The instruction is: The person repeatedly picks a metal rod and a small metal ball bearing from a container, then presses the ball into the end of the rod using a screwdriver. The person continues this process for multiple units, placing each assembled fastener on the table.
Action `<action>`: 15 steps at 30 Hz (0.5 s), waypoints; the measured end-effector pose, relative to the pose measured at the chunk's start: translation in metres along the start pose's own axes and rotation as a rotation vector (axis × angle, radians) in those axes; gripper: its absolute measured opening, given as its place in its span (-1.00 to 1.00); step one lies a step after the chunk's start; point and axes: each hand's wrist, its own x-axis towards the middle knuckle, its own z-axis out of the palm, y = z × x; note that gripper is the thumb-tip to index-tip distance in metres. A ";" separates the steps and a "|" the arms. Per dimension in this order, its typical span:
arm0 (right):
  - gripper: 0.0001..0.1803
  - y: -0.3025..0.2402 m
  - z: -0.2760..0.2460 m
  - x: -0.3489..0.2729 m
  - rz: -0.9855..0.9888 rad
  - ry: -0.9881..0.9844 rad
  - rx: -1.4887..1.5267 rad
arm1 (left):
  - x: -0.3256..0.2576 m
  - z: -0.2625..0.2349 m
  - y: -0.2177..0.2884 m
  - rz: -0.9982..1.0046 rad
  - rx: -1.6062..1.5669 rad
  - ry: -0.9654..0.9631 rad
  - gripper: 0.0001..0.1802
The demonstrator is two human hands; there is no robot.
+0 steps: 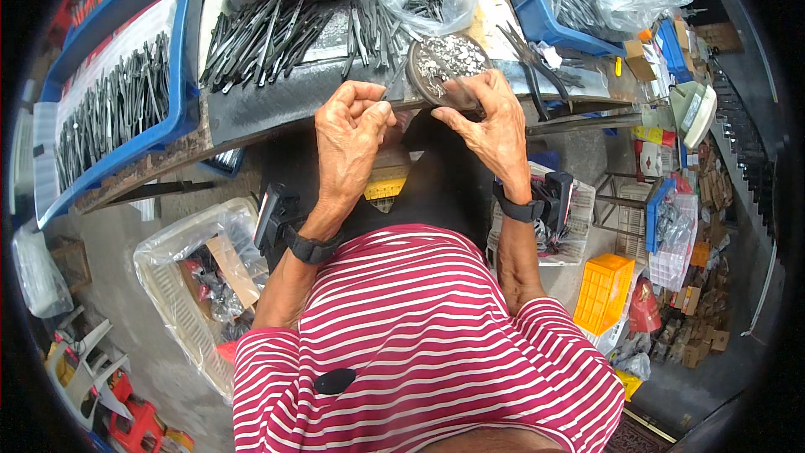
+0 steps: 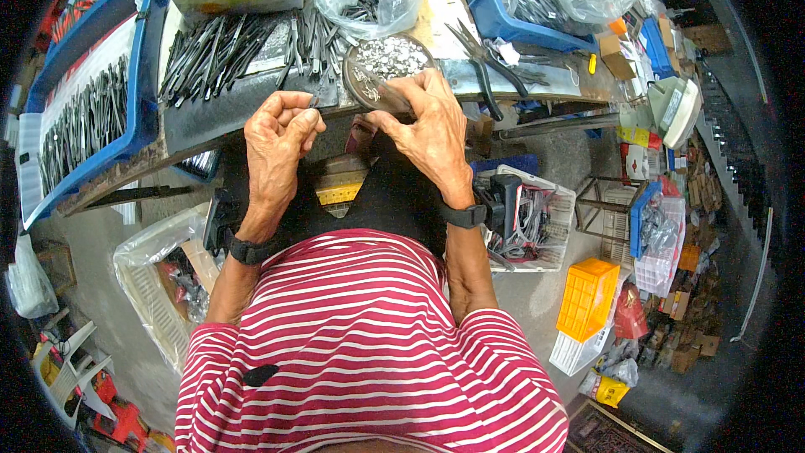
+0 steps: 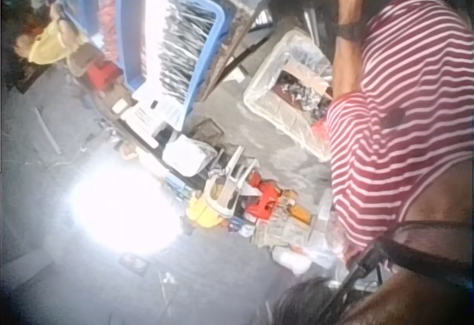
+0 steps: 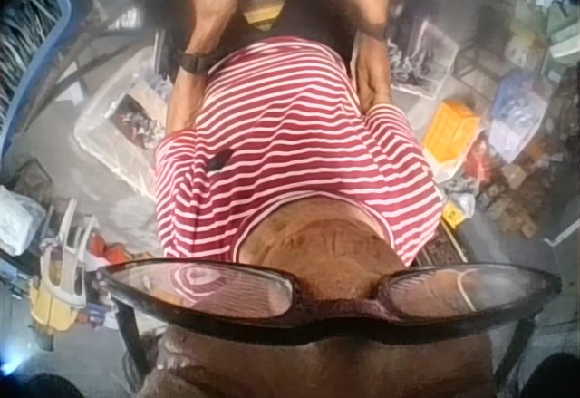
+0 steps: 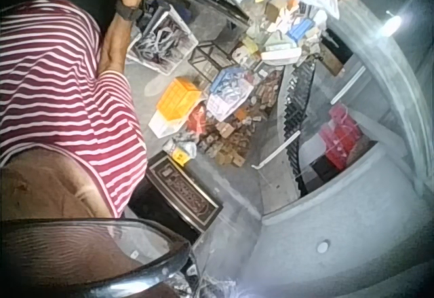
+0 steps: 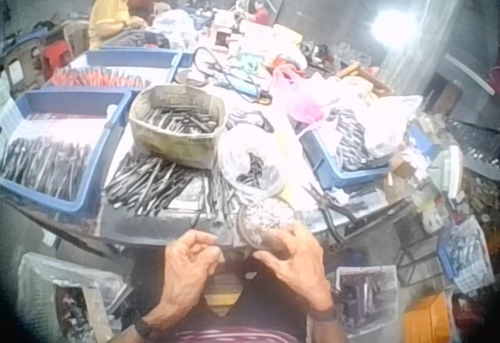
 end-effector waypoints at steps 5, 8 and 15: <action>-0.58 0.004 0.001 -0.003 -0.071 0.068 -0.007 | -0.001 0.001 -0.001 -0.006 -0.015 -0.010 -0.82; -0.61 0.005 0.005 -0.006 -0.056 0.055 0.023 | -0.001 0.001 -0.001 -0.007 -0.031 -0.014 -0.82; -0.65 0.004 0.009 -0.009 -0.089 0.078 -0.009 | -0.003 0.001 -0.003 -0.005 -0.017 -0.018 -0.82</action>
